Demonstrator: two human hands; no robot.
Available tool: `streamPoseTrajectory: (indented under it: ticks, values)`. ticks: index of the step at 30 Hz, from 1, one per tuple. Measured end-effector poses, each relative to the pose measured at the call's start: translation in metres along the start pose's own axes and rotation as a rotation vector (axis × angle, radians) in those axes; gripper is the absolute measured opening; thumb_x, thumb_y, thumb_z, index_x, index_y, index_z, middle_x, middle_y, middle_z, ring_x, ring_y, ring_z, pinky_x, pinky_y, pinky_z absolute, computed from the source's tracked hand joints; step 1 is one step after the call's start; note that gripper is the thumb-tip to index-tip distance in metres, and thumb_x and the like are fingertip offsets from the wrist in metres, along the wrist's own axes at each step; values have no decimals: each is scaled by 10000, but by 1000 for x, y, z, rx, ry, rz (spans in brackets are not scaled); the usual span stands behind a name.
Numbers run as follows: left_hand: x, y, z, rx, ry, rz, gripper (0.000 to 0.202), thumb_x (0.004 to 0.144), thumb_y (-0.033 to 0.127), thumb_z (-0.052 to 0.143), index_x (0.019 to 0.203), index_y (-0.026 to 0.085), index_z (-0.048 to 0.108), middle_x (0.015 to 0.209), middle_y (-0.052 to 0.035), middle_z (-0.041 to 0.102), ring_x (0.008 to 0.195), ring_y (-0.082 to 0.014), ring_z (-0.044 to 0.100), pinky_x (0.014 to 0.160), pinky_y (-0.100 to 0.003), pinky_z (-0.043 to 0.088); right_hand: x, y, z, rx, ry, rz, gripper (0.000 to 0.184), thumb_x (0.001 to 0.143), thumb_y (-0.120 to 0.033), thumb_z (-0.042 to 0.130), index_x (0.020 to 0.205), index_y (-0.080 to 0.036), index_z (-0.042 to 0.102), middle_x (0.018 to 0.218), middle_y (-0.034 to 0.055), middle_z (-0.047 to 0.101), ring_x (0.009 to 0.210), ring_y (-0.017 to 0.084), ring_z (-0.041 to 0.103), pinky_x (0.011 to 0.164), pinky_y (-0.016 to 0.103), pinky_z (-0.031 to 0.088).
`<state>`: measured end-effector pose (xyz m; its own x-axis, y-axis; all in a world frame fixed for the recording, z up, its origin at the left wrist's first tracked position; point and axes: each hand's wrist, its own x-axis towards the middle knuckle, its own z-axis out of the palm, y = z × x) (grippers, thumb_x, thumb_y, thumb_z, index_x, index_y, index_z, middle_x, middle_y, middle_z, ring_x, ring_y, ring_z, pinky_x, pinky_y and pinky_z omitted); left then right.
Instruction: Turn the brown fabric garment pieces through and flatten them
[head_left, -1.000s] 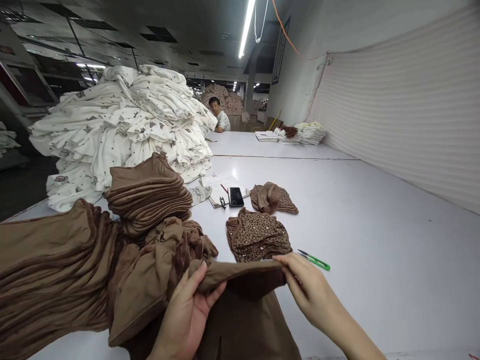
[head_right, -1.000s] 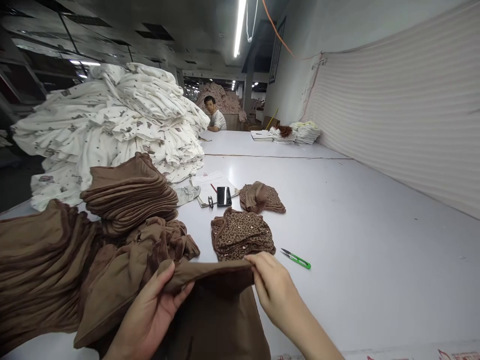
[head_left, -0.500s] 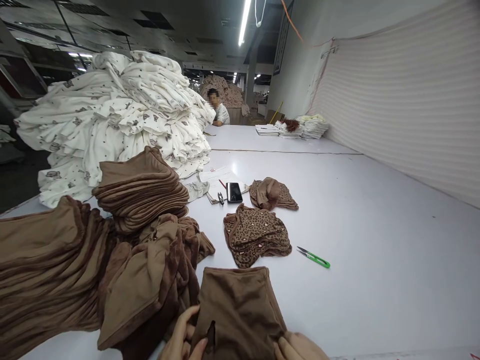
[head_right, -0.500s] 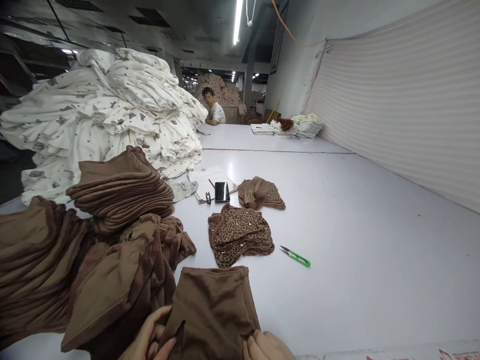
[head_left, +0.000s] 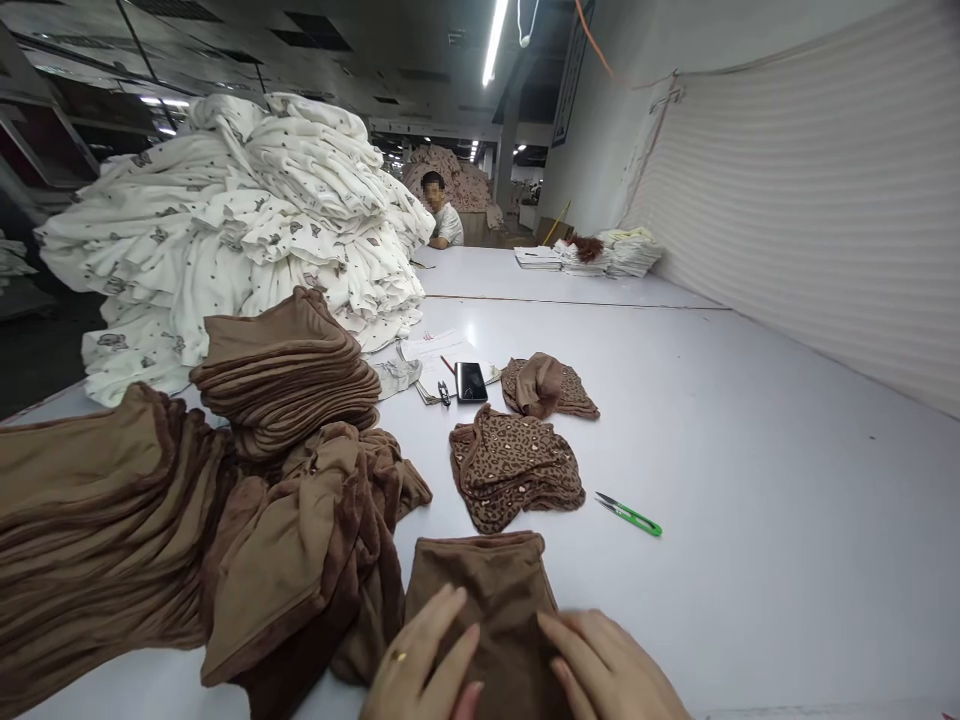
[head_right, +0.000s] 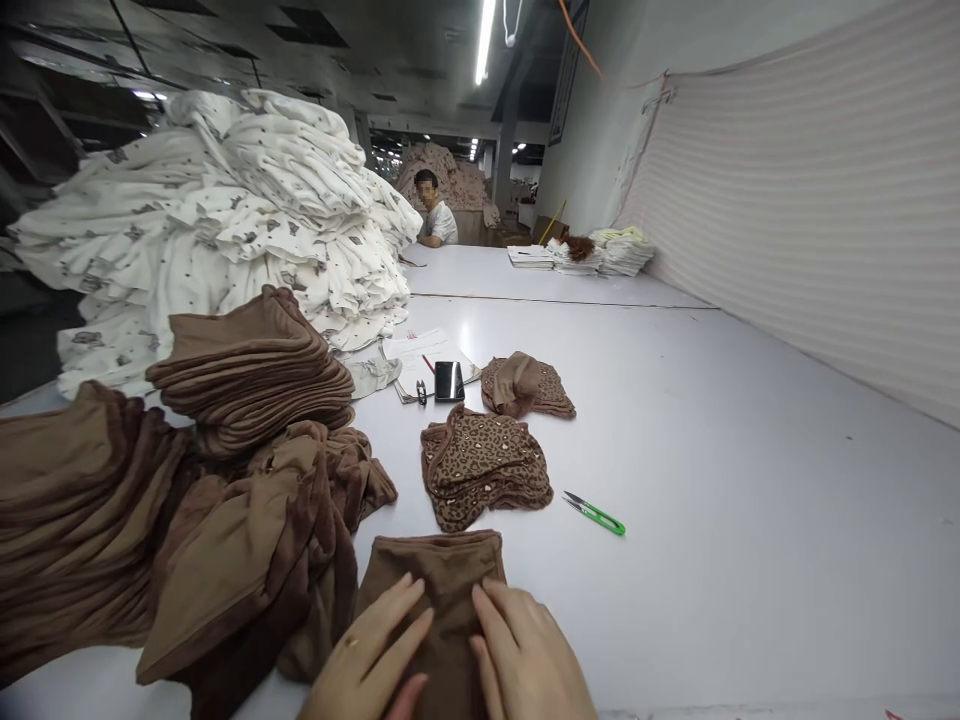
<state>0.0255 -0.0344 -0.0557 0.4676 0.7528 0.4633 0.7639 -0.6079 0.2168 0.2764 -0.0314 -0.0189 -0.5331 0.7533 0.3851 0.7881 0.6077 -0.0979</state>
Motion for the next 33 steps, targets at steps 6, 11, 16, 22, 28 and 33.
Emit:
streamPoseTrajectory:
  ticks: [6,11,16,22,28,33]
  values:
    - [25,-8,32,-12,-323,-87,898,735,525,692,1485,229,296,1485,-301,297,1307,-574,306,921,-786,362,34,-5,66,-349,89,-53,444,879,-287,491,1226,-23,573,1277,244,612,1117,364,627,803,507,571]
    - [10,-18,53,-195,-198,-107,816,793,606,584,1484,314,261,1481,-246,354,1315,-531,353,953,-761,345,23,12,90,-406,90,-151,466,857,-324,489,1220,-47,583,1256,225,633,1069,346,662,751,492,594]
    - [-13,-31,19,-235,235,-284,357,835,341,642,1192,322,654,1198,-95,713,1129,-292,631,997,-420,442,64,-8,48,-177,183,-121,406,927,-327,448,1217,-66,559,1207,249,647,1046,351,667,749,443,591]
    - [-20,-87,-69,271,389,-657,264,819,325,648,1037,182,604,1079,-163,658,1006,-352,591,818,-456,428,182,-91,35,703,-68,125,180,929,-213,436,834,-212,590,802,44,626,741,206,622,668,318,490]
    - [-20,-108,-70,177,311,-621,114,932,189,434,879,208,533,922,-76,684,884,-245,653,775,-391,442,245,-108,85,878,-31,309,52,798,-138,544,788,-189,538,813,59,559,797,246,543,759,401,417]
    - [-8,-97,-90,28,375,-627,372,863,444,566,1114,170,569,1037,-129,659,908,-287,633,779,-423,496,224,-99,62,1276,-41,351,103,894,-319,503,893,-220,529,775,-14,505,723,158,500,679,279,432]
